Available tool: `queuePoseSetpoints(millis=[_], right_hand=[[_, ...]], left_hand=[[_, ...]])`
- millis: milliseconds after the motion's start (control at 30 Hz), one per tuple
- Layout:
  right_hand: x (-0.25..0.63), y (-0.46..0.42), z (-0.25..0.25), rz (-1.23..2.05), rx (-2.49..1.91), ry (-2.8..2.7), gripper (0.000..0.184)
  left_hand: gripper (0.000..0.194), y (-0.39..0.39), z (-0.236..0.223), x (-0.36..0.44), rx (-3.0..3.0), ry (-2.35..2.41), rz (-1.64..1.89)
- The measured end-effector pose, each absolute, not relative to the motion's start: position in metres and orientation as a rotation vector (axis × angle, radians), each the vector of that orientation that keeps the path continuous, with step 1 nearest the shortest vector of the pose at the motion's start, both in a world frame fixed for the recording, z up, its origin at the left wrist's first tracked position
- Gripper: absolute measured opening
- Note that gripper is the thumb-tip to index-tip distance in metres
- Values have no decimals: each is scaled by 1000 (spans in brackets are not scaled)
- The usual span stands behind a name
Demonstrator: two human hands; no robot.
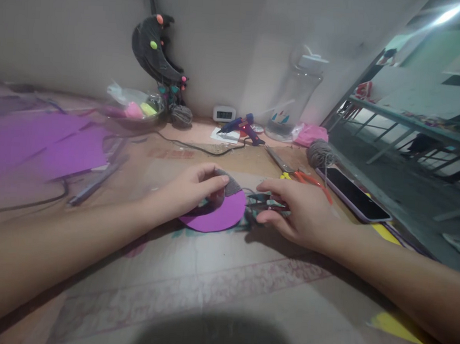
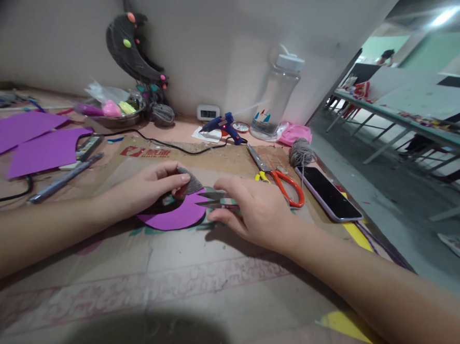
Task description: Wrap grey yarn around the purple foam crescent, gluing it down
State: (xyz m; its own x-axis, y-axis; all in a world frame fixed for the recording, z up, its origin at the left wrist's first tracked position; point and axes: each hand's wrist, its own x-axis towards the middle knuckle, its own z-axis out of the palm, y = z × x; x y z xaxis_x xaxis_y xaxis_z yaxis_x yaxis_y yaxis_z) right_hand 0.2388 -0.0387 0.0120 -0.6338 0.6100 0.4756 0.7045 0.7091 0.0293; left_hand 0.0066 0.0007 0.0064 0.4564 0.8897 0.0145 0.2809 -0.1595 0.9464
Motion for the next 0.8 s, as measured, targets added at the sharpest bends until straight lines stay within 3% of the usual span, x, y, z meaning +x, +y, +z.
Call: queuePoseSetpoints(millis=[367, 800], right_hand=[[242, -33, 17, -769, -833, -2559, 26], [244, -30, 9, -824, -821, -2573, 27]], left_hand=[[23, 5, -1, 6, 1711, 953, 755], [23, 6, -4, 5, 1784, 958, 707]])
